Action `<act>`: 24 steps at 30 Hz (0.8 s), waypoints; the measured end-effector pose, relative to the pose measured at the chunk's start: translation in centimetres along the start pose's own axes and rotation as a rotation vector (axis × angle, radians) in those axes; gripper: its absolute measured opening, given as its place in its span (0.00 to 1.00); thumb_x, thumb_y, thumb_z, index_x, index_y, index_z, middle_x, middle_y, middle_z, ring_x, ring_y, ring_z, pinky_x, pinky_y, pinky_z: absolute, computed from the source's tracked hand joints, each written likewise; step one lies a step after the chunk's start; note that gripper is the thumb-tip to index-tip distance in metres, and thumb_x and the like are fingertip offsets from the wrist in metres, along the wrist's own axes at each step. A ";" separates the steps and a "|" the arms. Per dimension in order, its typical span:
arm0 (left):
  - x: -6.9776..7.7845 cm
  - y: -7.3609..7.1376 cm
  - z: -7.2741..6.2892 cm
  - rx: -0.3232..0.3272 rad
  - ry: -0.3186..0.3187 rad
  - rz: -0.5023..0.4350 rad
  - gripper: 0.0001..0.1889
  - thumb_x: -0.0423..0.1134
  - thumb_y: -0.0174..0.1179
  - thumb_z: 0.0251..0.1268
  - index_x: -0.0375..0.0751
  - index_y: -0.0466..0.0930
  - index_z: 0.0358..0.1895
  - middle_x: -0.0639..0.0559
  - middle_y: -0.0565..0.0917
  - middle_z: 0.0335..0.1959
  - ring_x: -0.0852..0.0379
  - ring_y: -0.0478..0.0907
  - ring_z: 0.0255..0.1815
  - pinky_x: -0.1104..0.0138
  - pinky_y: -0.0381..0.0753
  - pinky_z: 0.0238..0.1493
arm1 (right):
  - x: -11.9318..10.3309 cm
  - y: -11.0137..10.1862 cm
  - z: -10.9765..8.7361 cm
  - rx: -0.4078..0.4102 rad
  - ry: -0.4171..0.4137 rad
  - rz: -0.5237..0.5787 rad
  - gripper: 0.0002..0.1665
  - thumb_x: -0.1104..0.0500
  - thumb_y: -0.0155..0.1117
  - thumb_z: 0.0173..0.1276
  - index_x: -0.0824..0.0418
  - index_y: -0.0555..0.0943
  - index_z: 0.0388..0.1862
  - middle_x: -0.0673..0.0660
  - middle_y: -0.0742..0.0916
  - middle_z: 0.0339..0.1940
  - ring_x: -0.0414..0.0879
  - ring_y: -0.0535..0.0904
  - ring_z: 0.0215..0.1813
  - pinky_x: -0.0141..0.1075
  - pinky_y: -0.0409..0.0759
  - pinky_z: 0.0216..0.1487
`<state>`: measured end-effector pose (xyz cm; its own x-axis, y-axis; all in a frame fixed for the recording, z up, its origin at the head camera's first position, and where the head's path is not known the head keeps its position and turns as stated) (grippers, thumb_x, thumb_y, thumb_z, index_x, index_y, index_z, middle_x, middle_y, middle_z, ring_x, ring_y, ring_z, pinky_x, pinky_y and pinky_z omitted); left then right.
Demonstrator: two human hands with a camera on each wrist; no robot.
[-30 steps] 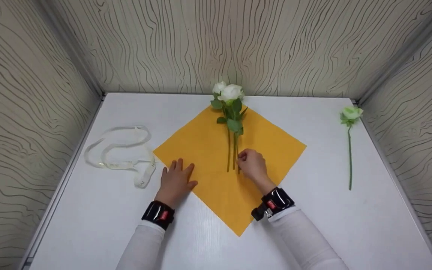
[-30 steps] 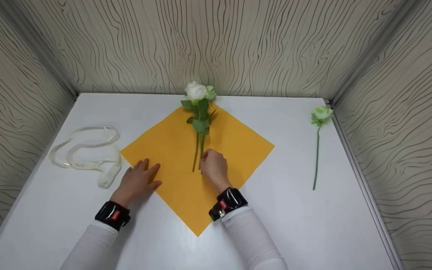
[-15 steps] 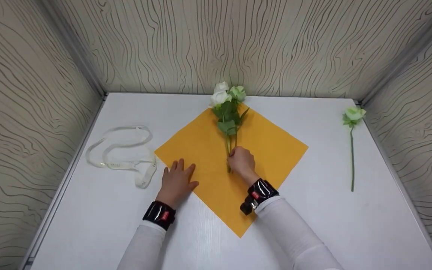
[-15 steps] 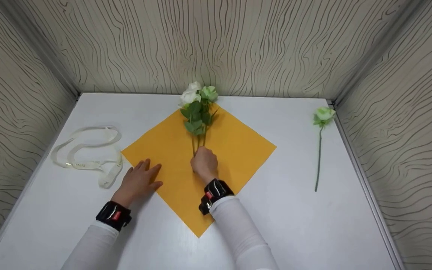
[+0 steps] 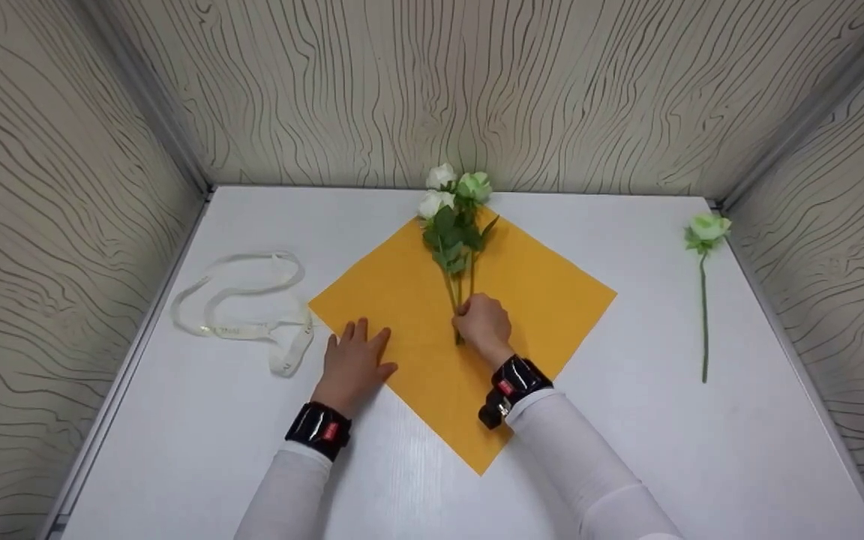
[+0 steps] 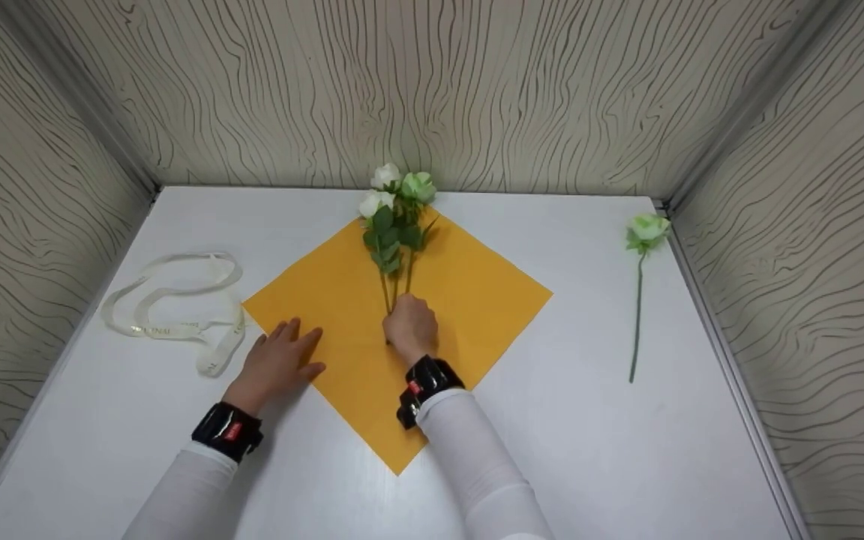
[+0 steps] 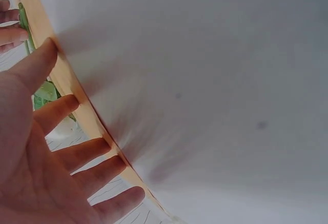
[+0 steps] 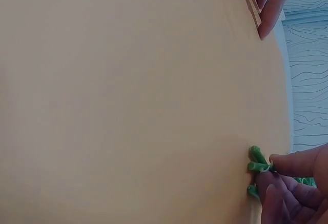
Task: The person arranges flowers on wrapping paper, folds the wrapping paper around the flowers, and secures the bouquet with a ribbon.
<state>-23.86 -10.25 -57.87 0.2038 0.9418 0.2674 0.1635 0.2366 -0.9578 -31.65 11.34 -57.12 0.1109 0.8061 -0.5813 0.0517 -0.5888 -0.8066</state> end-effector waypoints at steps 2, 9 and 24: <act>0.0 -0.1 0.0 0.007 0.002 -0.006 0.32 0.55 0.63 0.65 0.47 0.71 0.70 0.30 0.64 0.70 0.32 0.58 0.72 0.35 0.58 0.64 | -0.1 0.0 0.0 0.002 -0.004 -0.010 0.12 0.60 0.66 0.57 0.54 0.78 0.15 0.49 0.79 0.16 0.45 0.75 0.20 0.36 0.66 0.18; 0.1 -0.3 -0.1 0.026 0.009 -0.008 0.31 0.54 0.63 0.64 0.46 0.73 0.69 0.30 0.65 0.69 0.31 0.59 0.71 0.35 0.59 0.63 | -0.3 0.1 0.0 -0.009 -0.013 -0.004 0.18 0.60 0.65 0.58 0.52 0.73 0.10 0.47 0.74 0.11 0.44 0.71 0.16 0.36 0.61 0.15; 0.1 -0.3 -0.1 0.025 0.010 -0.002 0.32 0.55 0.62 0.65 0.47 0.72 0.69 0.31 0.64 0.70 0.31 0.58 0.71 0.36 0.59 0.63 | -0.6 0.5 -0.2 -0.014 -0.030 -0.024 0.21 0.59 0.63 0.63 0.53 0.72 0.10 0.48 0.74 0.10 0.44 0.72 0.15 0.36 0.61 0.15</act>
<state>-23.83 -10.22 -57.53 0.2131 0.9390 0.2700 0.1398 0.2442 -0.9596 -31.45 10.53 -57.12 0.0795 0.8213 -0.5649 0.0677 -0.5699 -0.8189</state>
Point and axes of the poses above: each hand's wrist, its own z-axis towards the middle knuckle, its own y-axis out of the palm, x = y × z, the point moved 8 cm from there along z, towards the middle knuckle
